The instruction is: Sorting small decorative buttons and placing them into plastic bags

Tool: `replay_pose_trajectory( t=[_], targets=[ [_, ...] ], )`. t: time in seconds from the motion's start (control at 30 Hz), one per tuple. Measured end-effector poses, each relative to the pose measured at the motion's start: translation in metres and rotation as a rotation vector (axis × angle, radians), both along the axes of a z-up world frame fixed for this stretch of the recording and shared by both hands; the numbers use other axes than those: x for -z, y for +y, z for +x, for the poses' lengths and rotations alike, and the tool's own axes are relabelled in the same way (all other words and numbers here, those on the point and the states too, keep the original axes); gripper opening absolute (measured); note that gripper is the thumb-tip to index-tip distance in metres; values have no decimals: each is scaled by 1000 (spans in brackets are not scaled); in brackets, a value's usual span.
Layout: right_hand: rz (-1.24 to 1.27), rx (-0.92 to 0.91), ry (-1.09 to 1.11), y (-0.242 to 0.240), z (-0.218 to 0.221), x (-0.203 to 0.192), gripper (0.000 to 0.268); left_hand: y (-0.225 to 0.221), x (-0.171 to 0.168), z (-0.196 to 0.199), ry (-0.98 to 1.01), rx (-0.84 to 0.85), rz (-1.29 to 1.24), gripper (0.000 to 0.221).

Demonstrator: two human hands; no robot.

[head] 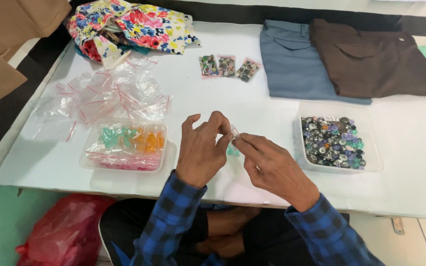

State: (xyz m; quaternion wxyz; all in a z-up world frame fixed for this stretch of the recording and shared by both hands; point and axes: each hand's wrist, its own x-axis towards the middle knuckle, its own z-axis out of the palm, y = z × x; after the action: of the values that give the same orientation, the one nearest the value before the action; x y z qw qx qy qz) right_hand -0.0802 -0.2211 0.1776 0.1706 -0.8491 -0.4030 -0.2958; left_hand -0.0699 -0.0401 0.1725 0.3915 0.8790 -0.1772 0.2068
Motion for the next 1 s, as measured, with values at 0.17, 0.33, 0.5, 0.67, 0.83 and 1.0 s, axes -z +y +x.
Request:
replay_pose_trajectory(
  t=[0.17,0.33,0.5,0.67,0.83,1.0],
  targets=[
    [-146,-6,-60,-16,13,-4,7,11,8,14,-31,87,276,26],
    [-259,-14,20,-19,10,-33,7,14,-2,5,-111,98,624,24],
    [-278,-36,70,-15,8,-33,8,18,-19,-4,1,172,641,20],
    [-290,-45,136,-13,2,-37,10,32,-1,-1,6,244,455,18],
    [-279,-43,202,-10,0,-45,8,36,1,4,34,360,186,8],
    [-102,-79,476,-5,14,-27,16,43,3,10,5,295,150,7]
  ],
)
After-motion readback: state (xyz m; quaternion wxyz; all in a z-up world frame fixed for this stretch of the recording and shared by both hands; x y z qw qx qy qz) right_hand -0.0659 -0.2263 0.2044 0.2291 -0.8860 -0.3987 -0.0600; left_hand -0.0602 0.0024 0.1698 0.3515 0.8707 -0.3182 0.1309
